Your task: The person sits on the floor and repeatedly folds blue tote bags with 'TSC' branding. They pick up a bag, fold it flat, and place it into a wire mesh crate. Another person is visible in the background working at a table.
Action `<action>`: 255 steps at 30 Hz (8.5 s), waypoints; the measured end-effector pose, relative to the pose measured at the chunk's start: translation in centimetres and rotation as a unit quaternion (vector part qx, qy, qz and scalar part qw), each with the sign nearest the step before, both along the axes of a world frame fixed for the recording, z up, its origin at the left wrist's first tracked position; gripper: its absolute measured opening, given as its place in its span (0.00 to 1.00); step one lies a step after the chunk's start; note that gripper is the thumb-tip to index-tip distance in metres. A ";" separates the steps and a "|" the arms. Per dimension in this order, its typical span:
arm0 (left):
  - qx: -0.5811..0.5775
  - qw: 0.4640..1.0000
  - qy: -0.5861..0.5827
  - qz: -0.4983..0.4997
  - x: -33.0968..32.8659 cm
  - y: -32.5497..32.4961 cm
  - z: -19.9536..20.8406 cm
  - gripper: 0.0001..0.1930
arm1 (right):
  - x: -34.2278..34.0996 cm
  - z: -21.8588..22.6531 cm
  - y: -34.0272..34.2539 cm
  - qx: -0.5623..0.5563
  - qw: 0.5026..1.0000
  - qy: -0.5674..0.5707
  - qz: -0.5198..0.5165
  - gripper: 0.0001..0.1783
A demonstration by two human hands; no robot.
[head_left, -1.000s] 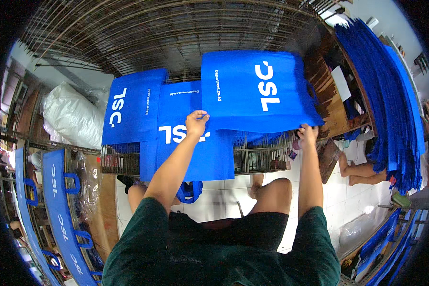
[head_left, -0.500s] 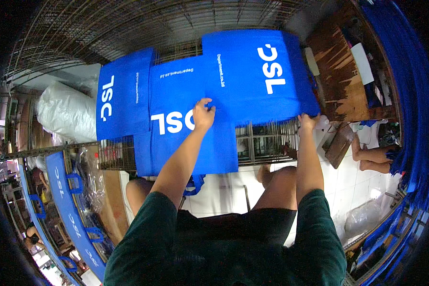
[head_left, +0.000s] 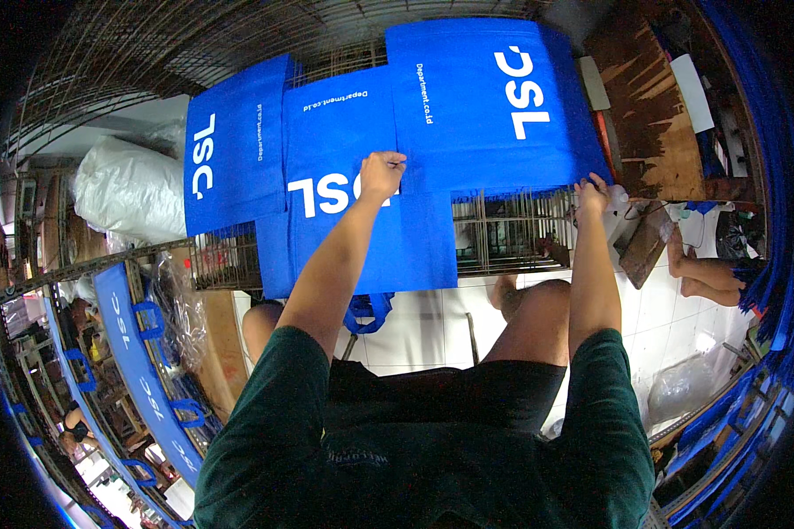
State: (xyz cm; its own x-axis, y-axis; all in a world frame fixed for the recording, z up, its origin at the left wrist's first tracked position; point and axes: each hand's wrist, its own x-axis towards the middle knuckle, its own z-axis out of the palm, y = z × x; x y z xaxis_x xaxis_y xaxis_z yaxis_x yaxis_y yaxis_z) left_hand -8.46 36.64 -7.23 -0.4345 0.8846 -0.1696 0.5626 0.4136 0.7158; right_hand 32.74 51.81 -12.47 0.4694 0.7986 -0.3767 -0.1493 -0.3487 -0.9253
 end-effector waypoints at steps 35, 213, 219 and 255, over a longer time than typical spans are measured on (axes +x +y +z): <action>0.486 0.652 -0.582 0.035 -9.3 6.1 48.6 0.20 | 3.4 13.1 -24.5 0.146 0.959 -0.211 0.120 0.08; -0.033 0.947 0.057 0.315 -17.1 -30.4 3.3 0.17 | -17.8 6.1 -27.7 0.073 0.866 -0.325 0.374 0.15; -0.033 0.943 0.063 0.325 -17.0 -31.0 3.5 0.18 | -17.7 6.1 -27.8 0.068 0.870 -0.315 0.373 0.15; 0.127 0.976 -0.162 0.070 3.1 -38.8 10.6 0.16 | 19.5 59.0 -8.8 0.537 0.801 0.264 -0.012 0.59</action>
State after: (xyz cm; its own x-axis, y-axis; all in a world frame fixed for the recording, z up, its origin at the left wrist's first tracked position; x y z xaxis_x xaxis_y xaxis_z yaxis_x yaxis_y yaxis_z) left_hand -5.32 -2.19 3.38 -0.5144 0.8515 -0.1015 0.2409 0.2571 0.9359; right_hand 52.20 43.00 46.53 0.4915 0.7888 0.3690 -0.6141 0.6144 -0.4954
